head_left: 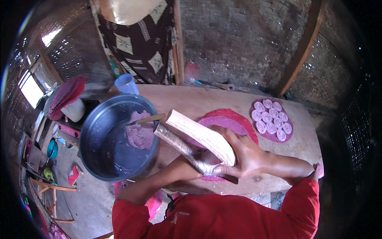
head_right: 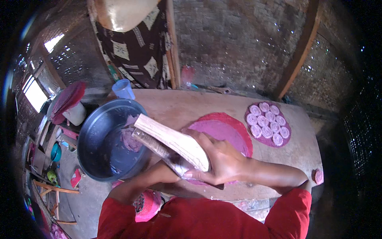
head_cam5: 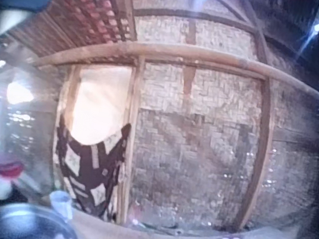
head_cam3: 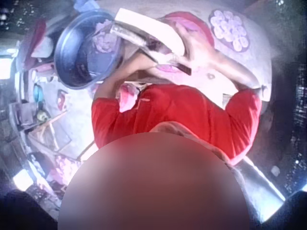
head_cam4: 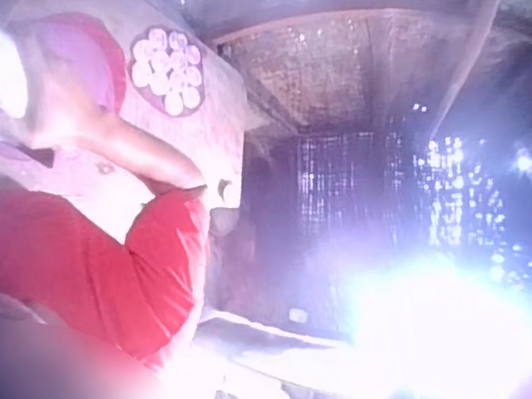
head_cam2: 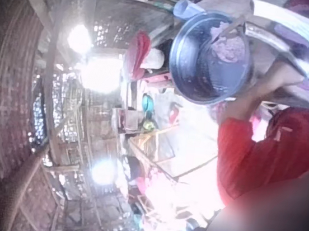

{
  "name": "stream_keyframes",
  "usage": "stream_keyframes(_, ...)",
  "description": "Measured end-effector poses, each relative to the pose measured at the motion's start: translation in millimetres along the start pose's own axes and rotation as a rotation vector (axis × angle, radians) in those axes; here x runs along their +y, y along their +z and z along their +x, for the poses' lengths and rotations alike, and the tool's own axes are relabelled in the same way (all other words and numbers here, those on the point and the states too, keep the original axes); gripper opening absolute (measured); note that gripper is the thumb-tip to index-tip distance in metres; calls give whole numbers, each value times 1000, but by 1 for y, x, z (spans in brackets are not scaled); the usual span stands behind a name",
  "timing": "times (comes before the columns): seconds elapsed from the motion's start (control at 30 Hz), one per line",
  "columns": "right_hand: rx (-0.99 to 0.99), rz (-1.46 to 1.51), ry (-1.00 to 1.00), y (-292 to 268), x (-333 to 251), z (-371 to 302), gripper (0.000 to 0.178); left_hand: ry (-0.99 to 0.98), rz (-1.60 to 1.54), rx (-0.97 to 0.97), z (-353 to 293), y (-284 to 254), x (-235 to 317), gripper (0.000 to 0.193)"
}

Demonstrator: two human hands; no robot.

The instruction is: The person scoops purple dough from a bowl and loads it into a wooden extruder. They press the dough through the tool to form spiral rolls on a purple mat, repeating the process to create multiple rows of decorative rolls.

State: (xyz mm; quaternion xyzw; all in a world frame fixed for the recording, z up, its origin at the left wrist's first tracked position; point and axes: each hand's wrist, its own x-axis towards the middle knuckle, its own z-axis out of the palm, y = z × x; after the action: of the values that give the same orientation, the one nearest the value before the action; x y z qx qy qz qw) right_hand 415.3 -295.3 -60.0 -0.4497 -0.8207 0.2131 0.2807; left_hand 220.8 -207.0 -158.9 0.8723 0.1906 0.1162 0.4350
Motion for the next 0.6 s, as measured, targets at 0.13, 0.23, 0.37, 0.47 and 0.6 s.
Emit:
stream_keyframes(0.13, -3, 182, -3, -16, 37, -27, 101, 93, -63, 0, 38, 22, 10, 56)
stream_keyframes(0.23, -279, 778, 363, -54, 67, -69, 117, 350, 51, 164, 55, 9, 21, 36)
stream_keyframes(0.37, -503, 1238, 434, -59, 88, -128, 133, 522, 7, 63, 73, -14, 57, 65)
stream_keyframes(0.47, -414, 1426, 359, -49, 100, -161, 142, 683, -789, 48, 117, -26, 90, 97)
stream_keyframes(0.6, -434, 1616, 162, -50, 128, -174, 151, 816, -1358, 0, 188, -23, 118, 91)
